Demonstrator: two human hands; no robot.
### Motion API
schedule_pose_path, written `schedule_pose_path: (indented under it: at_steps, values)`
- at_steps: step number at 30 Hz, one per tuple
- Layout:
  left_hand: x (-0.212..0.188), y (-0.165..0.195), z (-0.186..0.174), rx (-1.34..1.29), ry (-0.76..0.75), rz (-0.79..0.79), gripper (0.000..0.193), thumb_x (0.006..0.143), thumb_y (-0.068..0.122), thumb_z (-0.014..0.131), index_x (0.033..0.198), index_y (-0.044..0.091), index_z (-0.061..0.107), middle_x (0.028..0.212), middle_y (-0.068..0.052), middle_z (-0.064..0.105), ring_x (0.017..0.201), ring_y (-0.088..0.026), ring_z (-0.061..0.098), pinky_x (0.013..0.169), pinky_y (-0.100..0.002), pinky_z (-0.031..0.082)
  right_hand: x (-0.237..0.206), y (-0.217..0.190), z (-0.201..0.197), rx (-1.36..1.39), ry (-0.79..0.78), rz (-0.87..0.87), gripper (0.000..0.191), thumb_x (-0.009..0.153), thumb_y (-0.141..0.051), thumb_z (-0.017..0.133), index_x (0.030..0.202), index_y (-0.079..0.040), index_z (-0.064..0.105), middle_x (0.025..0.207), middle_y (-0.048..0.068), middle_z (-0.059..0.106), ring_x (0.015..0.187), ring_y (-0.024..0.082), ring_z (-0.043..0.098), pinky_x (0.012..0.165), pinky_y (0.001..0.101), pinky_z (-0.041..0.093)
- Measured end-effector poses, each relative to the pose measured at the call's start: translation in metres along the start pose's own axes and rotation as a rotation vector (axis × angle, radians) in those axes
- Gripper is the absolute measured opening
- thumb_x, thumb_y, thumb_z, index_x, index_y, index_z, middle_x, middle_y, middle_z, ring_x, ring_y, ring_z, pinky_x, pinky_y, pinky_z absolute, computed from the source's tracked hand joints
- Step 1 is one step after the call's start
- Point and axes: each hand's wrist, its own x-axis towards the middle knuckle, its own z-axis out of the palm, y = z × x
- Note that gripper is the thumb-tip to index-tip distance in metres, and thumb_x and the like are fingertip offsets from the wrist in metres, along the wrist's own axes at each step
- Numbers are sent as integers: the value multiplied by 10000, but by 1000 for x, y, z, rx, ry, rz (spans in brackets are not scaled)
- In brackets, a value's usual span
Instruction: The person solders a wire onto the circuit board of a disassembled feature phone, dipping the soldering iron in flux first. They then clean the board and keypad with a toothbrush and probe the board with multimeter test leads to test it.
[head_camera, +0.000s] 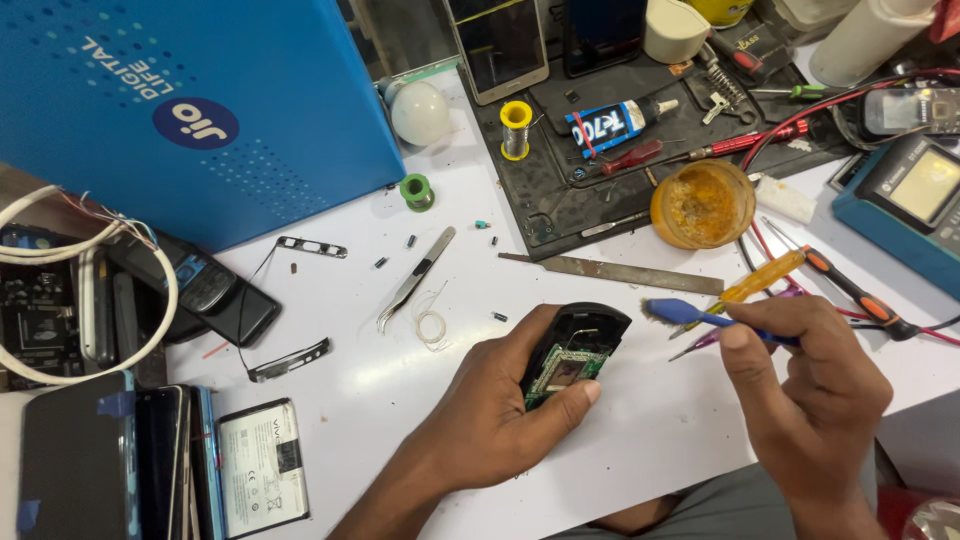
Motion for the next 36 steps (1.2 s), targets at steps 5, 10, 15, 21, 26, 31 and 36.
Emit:
schedule_pose_path:
  at_steps: [5,10,15,21,26,31,36]
  values:
    - [0,0,6,0,-14,58,470,946,227,649,1362,32,548,854,-79,706,756,-148,663,722,-321,542,3,-16,9,-21,5,-92,174,927,-48,759,1069,23,688,1009,114,694,832,154,601,741,245,475]
    - [-1,-1,10,-70,-53,-19,410,956,209,642,1314,25,563,811,-65,703,738,-118,656,707,-301,546,7,-29,20,-100,4,-254,179,901,-49,791,1045,8,701,996,120,688,910,216,650,800,296,496]
    - [-1,0,7,-150,-62,-22,442,962,202,662,1341,2,554,852,-34,666,743,-103,616,677,-285,535,7,-21,16,-97,26,-169,184,899,-50,792,1040,12,692,1037,137,693,920,219,648,797,298,516]
    - [-4,-5,5,-377,-181,-52,653,987,287,575,1565,85,351,980,-26,617,795,-82,599,736,-263,533,8,-9,9,-158,-13,-177,198,897,-41,806,1057,13,703,1023,119,703,865,207,624,777,295,485]
    - [0,-17,7,-775,-273,-273,589,1039,382,392,1543,82,345,934,-54,586,671,-122,574,609,-292,536,26,-9,3,-131,-71,-259,199,885,-58,815,1044,-11,704,1016,105,696,913,216,628,834,316,476]
    - [3,-30,8,-947,-288,-248,610,1089,354,266,1609,43,340,911,-88,578,631,-99,520,500,-240,467,36,-11,0,-75,-78,-293,199,878,-66,821,1024,-34,690,1017,95,690,926,216,609,830,313,453]
    - [4,-36,3,-1054,-255,-286,587,1094,321,264,1627,78,300,892,-99,564,564,-98,482,436,-234,427,38,-14,8,-152,-112,-328,212,854,-65,846,1015,-53,709,1025,94,688,930,226,615,831,320,458]
